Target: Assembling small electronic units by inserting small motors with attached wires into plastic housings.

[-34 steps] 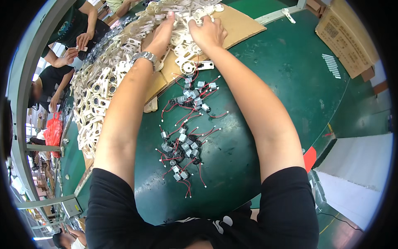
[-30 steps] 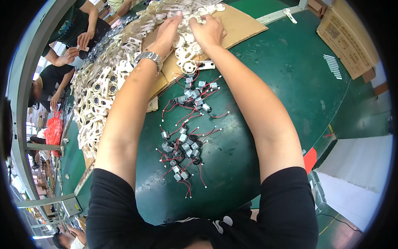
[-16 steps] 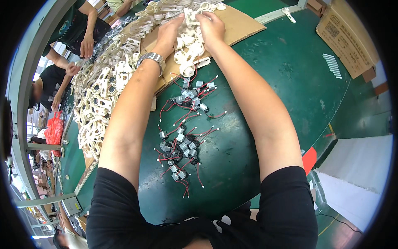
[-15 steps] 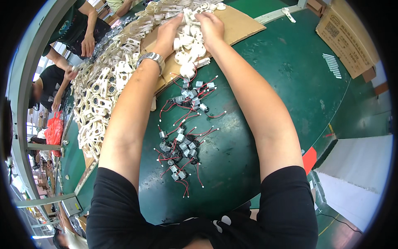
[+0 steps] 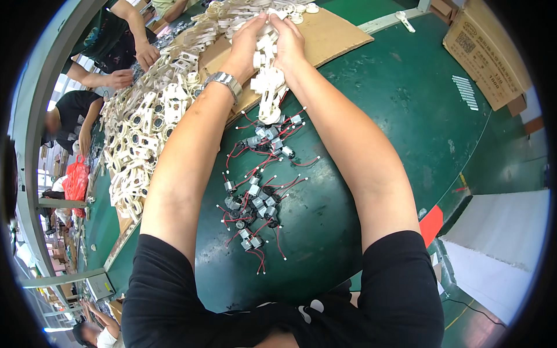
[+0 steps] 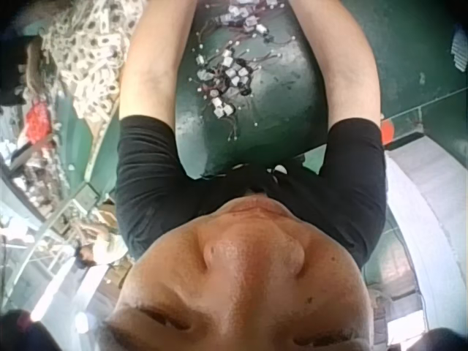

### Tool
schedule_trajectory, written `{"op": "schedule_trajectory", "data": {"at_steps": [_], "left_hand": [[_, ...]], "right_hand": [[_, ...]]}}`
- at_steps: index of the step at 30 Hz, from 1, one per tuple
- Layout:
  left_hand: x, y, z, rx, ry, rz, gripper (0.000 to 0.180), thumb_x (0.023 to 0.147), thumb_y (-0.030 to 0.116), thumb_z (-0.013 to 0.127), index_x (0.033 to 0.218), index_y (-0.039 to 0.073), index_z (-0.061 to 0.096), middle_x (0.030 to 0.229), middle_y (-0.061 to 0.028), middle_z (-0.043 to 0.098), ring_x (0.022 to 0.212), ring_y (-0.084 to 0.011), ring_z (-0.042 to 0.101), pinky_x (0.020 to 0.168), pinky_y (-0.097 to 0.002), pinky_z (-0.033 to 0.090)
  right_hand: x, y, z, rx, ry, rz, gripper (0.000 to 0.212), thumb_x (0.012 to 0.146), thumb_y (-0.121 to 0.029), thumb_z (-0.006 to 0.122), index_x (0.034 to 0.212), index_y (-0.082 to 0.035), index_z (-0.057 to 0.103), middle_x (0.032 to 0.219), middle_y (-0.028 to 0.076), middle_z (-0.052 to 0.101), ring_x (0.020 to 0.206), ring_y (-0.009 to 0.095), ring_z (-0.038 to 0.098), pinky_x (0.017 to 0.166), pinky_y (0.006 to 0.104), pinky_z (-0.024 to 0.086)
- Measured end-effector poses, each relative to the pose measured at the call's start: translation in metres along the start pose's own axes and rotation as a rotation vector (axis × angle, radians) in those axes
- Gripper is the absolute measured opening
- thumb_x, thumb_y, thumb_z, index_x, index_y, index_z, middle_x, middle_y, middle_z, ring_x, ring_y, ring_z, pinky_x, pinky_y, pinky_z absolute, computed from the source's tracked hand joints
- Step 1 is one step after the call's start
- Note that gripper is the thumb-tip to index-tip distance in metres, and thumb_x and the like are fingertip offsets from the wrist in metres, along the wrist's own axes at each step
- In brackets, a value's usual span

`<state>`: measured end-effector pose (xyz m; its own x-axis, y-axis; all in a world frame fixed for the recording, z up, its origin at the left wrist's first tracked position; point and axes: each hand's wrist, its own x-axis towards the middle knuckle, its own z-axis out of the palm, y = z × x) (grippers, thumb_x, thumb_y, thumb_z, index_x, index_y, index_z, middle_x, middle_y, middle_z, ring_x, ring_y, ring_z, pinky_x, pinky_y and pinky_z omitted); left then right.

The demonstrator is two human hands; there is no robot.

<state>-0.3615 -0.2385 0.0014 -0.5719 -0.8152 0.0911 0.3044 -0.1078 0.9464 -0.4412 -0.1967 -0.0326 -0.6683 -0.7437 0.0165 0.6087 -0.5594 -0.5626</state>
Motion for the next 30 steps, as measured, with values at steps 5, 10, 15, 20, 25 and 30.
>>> {"op": "schedule_trajectory", "data": {"at_steps": [5,10,15,20,25,30], "left_hand": [[-0.003,0.013,0.001,-0.067,0.044,0.032,0.036,0.100,0.020,0.068,0.132,0.004,0.068,0.120,-0.0098,0.071,0.103,-0.0217,0.070,0.090,-0.0362,0.058],[-0.005,0.050,-0.025,-0.227,-0.192,0.044,0.015,0.102,0.020,0.061,0.109,0.009,0.067,0.092,-0.0030,0.068,0.080,-0.0160,0.067,0.069,-0.0301,0.055],[-0.044,0.100,0.003,-0.233,-0.206,0.118,0.012,0.102,0.021,0.062,0.102,0.010,0.068,0.090,-0.0027,0.068,0.080,-0.0161,0.066,0.070,-0.0304,0.054],[-0.164,0.167,-0.006,-0.143,-0.064,0.283,0.018,0.102,0.021,0.065,0.114,0.008,0.068,0.103,-0.0028,0.069,0.092,-0.0147,0.065,0.080,-0.0295,0.054],[-0.298,0.183,-0.073,-0.016,0.142,0.401,0.034,0.105,0.023,0.061,0.131,0.002,0.065,0.122,-0.0078,0.070,0.109,-0.0179,0.067,0.095,-0.0334,0.054],[-0.446,0.156,-0.130,0.108,0.547,0.430,0.041,0.108,0.026,0.056,0.137,-0.003,0.059,0.131,-0.0117,0.066,0.118,-0.0183,0.063,0.101,-0.0331,0.050]], "right_hand": [[-0.010,-0.013,0.021,0.067,-0.061,0.051,0.041,0.094,-0.015,0.075,0.129,0.002,0.062,0.112,0.015,0.071,0.097,0.026,0.071,0.081,0.0412,0.060],[-0.065,-0.040,0.088,0.036,-0.138,0.163,0.029,0.102,-0.027,0.062,0.119,-0.003,0.065,0.101,0.010,0.073,0.092,0.023,0.071,0.081,0.0347,0.059],[-0.091,-0.069,0.106,0.218,-0.659,-0.016,0.013,0.102,-0.019,0.060,0.104,-0.008,0.066,0.089,0.006,0.071,0.079,0.019,0.069,0.068,0.0317,0.058],[-0.188,-0.073,0.160,0.112,-0.351,0.038,0.016,0.101,-0.015,0.063,0.114,-0.007,0.067,0.100,0.006,0.071,0.085,0.019,0.070,0.071,0.0325,0.058],[-0.322,-0.033,0.186,0.048,-0.302,0.257,0.024,0.098,-0.012,0.068,0.120,-0.004,0.067,0.100,0.006,0.070,0.082,0.018,0.067,0.071,0.0326,0.056],[-0.439,0.049,0.162,-0.039,-0.499,0.317,0.031,0.097,-0.011,0.073,0.127,-0.002,0.068,0.116,0.006,0.072,0.103,0.012,0.069,0.085,0.0291,0.058]]}}
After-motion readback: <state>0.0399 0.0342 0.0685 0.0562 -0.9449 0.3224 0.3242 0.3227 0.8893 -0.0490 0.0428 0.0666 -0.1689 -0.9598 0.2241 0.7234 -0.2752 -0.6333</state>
